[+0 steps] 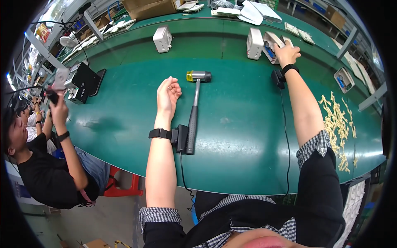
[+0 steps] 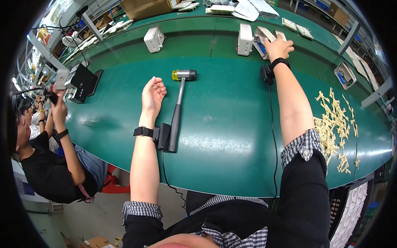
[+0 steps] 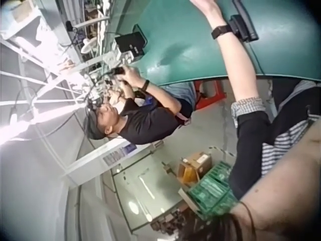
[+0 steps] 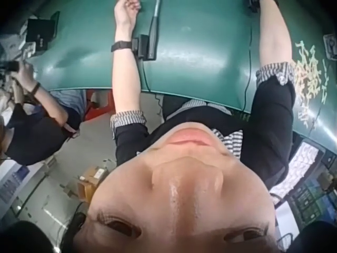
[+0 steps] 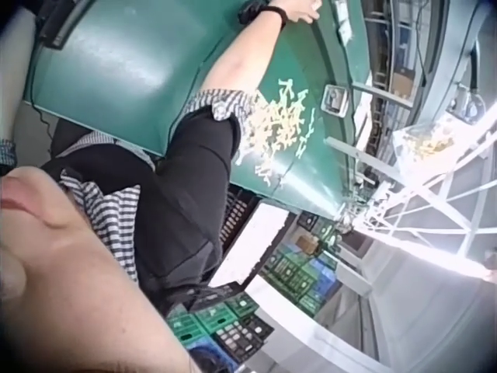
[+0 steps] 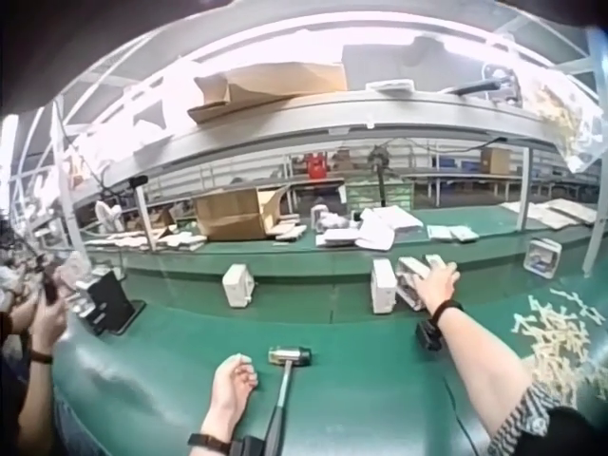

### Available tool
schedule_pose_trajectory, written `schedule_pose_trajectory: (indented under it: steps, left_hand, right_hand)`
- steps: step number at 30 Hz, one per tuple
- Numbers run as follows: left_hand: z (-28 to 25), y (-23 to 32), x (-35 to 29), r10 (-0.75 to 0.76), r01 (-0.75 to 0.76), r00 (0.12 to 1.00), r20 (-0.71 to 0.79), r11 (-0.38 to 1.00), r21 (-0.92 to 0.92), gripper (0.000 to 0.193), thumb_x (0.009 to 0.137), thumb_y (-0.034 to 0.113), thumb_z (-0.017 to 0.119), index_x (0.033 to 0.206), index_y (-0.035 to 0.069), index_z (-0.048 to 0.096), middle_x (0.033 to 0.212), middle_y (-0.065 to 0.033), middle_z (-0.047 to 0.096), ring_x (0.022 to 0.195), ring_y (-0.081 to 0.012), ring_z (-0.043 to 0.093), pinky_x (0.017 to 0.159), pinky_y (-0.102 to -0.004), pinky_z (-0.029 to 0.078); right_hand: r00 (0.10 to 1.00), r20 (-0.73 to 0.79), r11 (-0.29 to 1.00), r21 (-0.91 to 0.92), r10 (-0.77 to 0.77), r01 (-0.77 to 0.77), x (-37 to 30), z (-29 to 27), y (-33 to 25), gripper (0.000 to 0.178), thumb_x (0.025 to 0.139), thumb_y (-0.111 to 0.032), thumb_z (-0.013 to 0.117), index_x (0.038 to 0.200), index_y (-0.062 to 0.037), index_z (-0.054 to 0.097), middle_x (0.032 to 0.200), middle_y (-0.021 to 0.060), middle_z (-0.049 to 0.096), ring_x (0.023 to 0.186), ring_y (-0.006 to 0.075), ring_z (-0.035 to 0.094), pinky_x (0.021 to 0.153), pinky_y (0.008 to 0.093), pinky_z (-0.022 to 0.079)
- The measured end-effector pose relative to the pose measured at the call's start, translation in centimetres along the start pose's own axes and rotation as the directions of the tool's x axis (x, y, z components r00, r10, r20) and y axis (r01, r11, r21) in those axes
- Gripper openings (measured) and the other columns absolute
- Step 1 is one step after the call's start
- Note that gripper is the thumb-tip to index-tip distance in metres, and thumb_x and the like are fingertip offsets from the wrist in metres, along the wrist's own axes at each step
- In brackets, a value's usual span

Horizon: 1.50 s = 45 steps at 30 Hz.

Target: The person picks up a gold emblem and fits it onto a white speaker housing, then uses a mallet to hammer it into place. They repeat this process for a second speaker housing before setting both finished units aside.

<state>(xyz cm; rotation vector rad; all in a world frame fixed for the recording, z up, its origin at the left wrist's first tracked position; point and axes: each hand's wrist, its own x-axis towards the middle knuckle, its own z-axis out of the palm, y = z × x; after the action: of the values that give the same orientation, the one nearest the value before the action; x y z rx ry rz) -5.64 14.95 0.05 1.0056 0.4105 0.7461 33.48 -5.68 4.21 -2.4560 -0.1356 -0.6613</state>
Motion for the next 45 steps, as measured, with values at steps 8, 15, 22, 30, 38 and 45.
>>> schedule_pose_trajectory:
  steps: [8,15,22,30,38,45]
  left_hand:
    - [0.0,0.2,-0.1,0.035,-0.033,0.999,-0.027,0.998,0.044,0.019,0.094,0.022,0.053,0.092,0.004,0.056,0.077,-0.0019,0.053,0.069,-0.0111,0.051,0.062,-0.0239,0.042]
    - [0.6,0.4,-0.2,0.035,-0.035,0.999,-0.016,0.999,0.020,0.015,0.092,0.019,0.056,0.091,0.004,0.057,0.073,-0.0006,0.054,0.065,-0.0091,0.052,0.059,-0.0223,0.042]
    - [0.1,0.1,-0.1,0.027,-0.027,1.000,0.002,0.999,0.044,0.016,0.092,0.019,0.055,0.091,0.003,0.057,0.073,-0.0008,0.053,0.066,-0.0104,0.051,0.061,-0.0240,0.042]
    - [-1.4,-0.2,1.0,0.038,-0.037,0.997,0.074,0.999,-0.005,0.015,0.092,0.018,0.055,0.091,0.003,0.056,0.070,0.0009,0.048,0.063,-0.0084,0.046,0.059,-0.0231,0.038]
    - [-0.2,0.2,0.9,0.028,-0.027,0.998,0.061,1.000,-0.014,0.014,0.092,0.016,0.055,0.091,0.002,0.057,0.071,-0.0011,0.053,0.063,-0.0102,0.050,0.057,-0.0231,0.041]
    - [0.7,-0.6,-0.1,0.048,-0.050,0.998,0.047,0.998,0.045,0.011,0.092,0.014,0.054,0.087,0.004,0.056,0.064,0.0038,0.042,0.058,-0.0074,0.040,0.054,-0.0230,0.034]
  right_hand:
    - [0.986,0.004,0.986,-0.023,-0.168,0.168,-1.5,1.4,-3.8,0.070,0.077,-0.058,0.061,0.131,-0.0155,0.051,0.128,0.0234,0.043,0.119,0.0420,0.037,0.092,0.0580,0.034]
    - [0.856,0.209,0.830,-0.219,-0.473,0.512,-3.3,1.9,-5.0,0.060,0.078,-0.047,0.066,0.125,-0.0106,0.057,0.105,0.0179,0.060,0.098,0.0364,0.056,0.084,0.0479,0.043]
    - [0.704,0.430,0.806,0.469,-0.565,0.361,-4.1,-5.4,-2.4,0.054,0.083,-0.018,0.069,0.133,-0.0061,0.051,0.123,0.0126,0.058,0.105,0.0199,0.059,0.084,0.0273,0.047]
    - [0.467,0.447,0.500,0.866,-0.763,-0.012,-15.8,-21.9,5.5,0.057,0.078,-0.003,0.069,0.132,-0.0050,0.051,0.133,0.0099,0.051,0.118,0.0168,0.050,0.098,0.0299,0.043]
    - [0.481,0.349,0.558,0.721,-0.805,0.411,-17.2,-23.2,10.9,0.056,0.081,-0.010,0.066,0.134,-0.0076,0.047,0.133,0.0117,0.051,0.121,0.0260,0.050,0.100,0.0375,0.042]
    - [0.787,0.441,0.828,-0.153,-0.432,0.540,-8.6,-18.8,23.4,0.019,0.081,-0.006,0.055,0.098,-0.0004,0.062,0.098,0.0230,0.063,0.093,0.0402,0.059,0.078,0.0447,0.048]
